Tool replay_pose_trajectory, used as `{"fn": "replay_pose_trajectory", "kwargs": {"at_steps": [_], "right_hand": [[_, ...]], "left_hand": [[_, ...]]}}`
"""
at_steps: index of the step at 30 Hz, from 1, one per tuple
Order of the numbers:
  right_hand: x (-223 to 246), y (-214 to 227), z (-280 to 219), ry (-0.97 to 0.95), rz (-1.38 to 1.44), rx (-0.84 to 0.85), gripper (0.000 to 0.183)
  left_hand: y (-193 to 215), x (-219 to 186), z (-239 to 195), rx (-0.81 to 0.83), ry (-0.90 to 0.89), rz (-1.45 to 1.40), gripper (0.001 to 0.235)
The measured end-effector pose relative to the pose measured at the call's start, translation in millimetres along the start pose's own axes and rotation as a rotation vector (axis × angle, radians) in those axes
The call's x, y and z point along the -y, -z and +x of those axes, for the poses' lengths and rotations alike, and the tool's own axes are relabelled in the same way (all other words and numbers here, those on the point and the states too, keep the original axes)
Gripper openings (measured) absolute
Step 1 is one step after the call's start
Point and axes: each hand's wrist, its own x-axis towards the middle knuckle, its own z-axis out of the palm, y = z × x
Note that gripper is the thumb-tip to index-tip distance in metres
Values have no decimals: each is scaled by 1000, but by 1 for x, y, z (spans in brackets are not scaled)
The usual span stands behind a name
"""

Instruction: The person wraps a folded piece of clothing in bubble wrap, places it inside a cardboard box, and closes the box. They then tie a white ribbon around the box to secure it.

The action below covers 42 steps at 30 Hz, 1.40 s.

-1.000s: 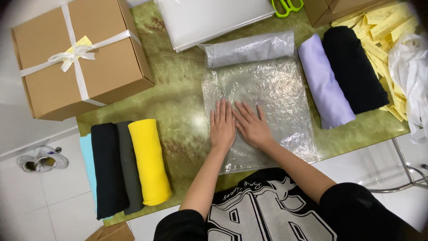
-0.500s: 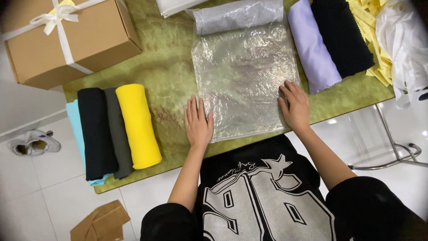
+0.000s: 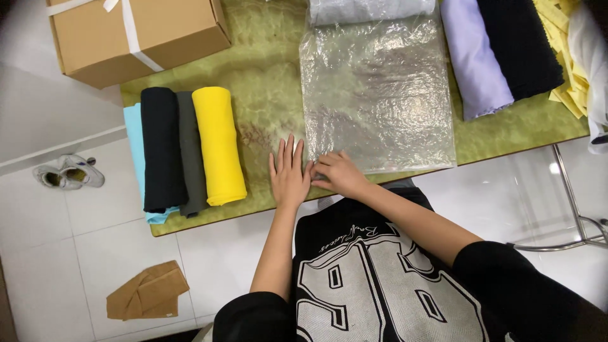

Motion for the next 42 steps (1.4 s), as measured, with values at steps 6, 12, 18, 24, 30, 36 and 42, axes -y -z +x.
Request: {"fn": "replay_pose_trajectory", "kwargs": {"at_steps": [6,12,18,24,30,36,42], "right_hand": [[1,9,-3,-25,58,-16,17],[-12,15,-25,-35,70,-45,16],[12,28,-28,-129,25,-79,19],[11,12,-16,-149,26,-51,18],[6,26,-22,-169,84,-10,17],[12,33,-27,-291,49,22,18],[21,48,-27,-414,48,62,16]], "left_hand": [[-8,4,-4,-34,3,37,63],[-4,4,-5,21,12,15,65],[10,2,-10,82,-21,-14,74],[9,2,-15,80,-14,-28,70],[16,-2,-18,115,-19,-14,78],[19,-3,-17,143,-2,-49,82],[23,-5,-17,151,16,-50,83]]}}
